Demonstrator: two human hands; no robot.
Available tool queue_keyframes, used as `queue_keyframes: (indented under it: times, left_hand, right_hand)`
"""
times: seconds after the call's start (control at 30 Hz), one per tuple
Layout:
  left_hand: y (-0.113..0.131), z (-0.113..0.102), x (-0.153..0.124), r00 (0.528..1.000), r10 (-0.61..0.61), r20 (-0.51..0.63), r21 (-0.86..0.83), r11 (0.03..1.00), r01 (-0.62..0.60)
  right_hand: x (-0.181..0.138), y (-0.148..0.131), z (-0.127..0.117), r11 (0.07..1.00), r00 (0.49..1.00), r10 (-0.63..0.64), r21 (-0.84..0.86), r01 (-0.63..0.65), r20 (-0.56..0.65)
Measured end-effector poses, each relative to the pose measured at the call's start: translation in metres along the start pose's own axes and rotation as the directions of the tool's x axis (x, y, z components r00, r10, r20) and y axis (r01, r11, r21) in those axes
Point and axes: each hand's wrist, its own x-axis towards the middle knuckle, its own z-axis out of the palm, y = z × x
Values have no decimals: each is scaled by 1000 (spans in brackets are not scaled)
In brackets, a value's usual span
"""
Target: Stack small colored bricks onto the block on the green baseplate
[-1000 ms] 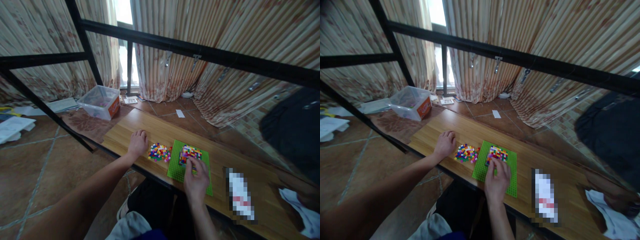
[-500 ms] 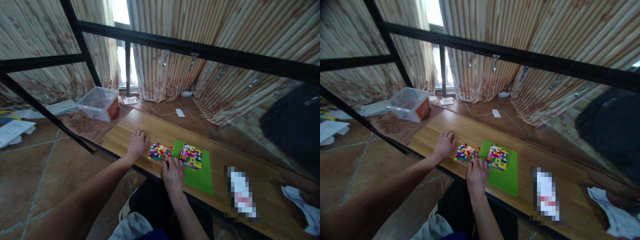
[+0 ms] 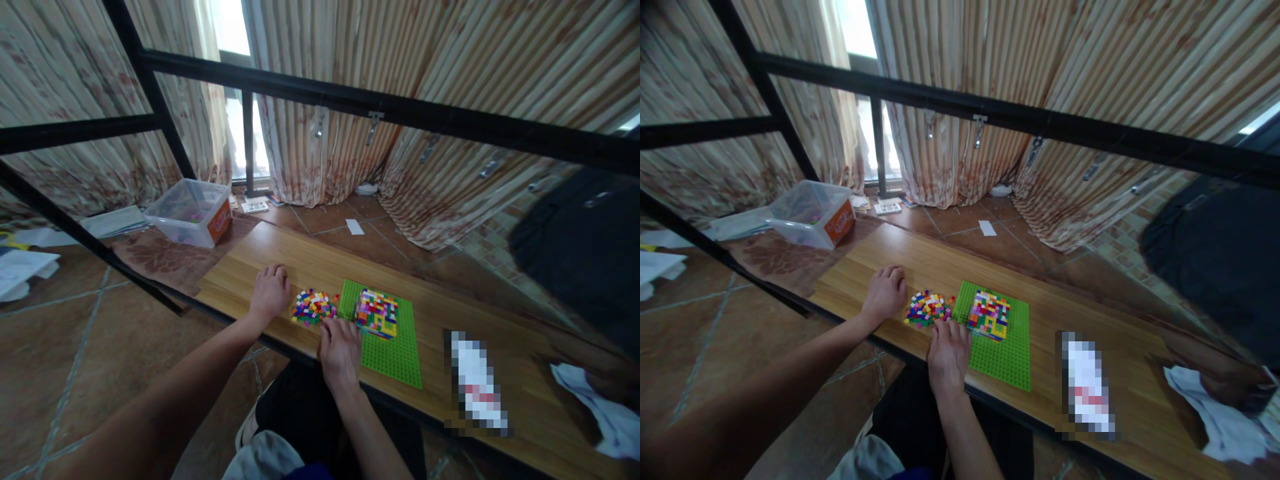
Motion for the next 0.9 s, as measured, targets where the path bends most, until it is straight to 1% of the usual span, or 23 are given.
queue_keyframes:
  times: [0.17,0.27,0.4,0.9]
  left_hand:
    - [-1,0,0,1000,-2,1,10,1000,2]
    - [-2,1,0,1000,4,2,8,1000,-4]
    - [-2,1,1,1000,-5,0,2,1000,5]
    - [-3,-1,2,1000,6,-3,-13,1000,-6]
  right_hand:
    - [-5,3,3,998,999,-30,48,32,-46]
    - [-5,4,3,997,998,-25,67,28,-57]
    - [-5,4,3,997,998,-6,78,10,-60]
    - [-6,5,6,990,997,5,143,6,-74]
